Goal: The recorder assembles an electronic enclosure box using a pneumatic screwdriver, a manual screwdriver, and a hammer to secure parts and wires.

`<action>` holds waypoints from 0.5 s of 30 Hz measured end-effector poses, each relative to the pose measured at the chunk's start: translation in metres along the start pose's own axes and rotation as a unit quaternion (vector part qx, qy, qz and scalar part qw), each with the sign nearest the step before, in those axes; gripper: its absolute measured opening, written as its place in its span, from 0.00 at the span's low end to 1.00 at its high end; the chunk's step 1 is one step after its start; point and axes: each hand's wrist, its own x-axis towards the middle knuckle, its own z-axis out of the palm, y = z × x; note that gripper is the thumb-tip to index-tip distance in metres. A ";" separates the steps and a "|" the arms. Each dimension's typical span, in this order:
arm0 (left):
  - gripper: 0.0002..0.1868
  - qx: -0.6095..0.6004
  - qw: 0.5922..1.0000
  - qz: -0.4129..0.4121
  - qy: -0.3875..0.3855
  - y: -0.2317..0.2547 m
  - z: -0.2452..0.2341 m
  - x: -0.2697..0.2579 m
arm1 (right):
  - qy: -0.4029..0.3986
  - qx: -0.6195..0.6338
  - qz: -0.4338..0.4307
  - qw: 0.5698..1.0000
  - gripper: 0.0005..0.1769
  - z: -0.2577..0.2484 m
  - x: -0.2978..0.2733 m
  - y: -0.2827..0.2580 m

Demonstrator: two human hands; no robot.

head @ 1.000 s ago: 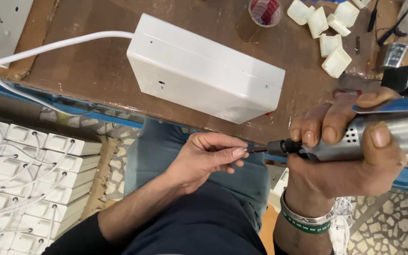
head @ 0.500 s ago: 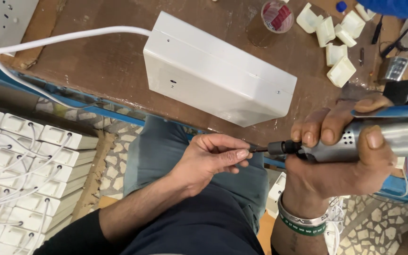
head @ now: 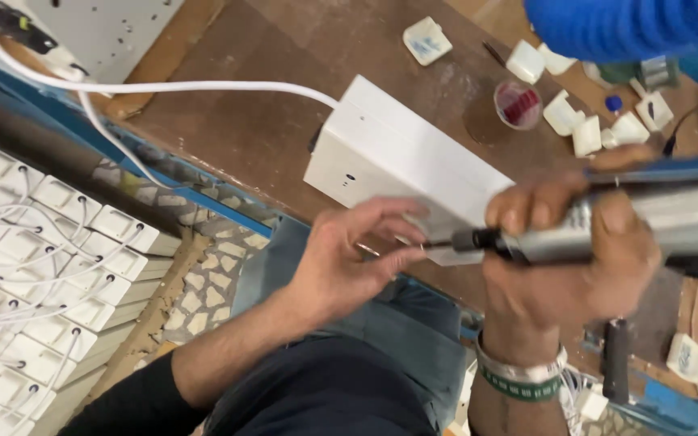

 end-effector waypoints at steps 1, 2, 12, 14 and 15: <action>0.21 0.089 0.994 0.066 0.026 0.008 -0.006 0.006 | -0.032 -0.002 -0.022 0.999 0.16 0.007 0.012 0.008; 0.21 0.090 0.993 0.068 0.029 0.008 -0.011 0.012 | -0.036 -0.001 -0.023 0.999 0.16 0.019 0.026 0.017; 0.34 0.326 0.897 0.213 0.207 -0.013 -0.048 0.068 | -0.123 0.050 -0.106 0.985 0.09 0.073 0.115 0.090; 0.36 0.316 0.900 0.204 0.218 -0.016 -0.049 0.070 | -0.117 0.061 -0.094 0.987 0.09 0.075 0.117 0.092; 0.36 0.306 0.904 0.197 0.223 -0.017 -0.049 0.070 | -0.112 0.063 -0.076 0.989 0.08 0.074 0.118 0.091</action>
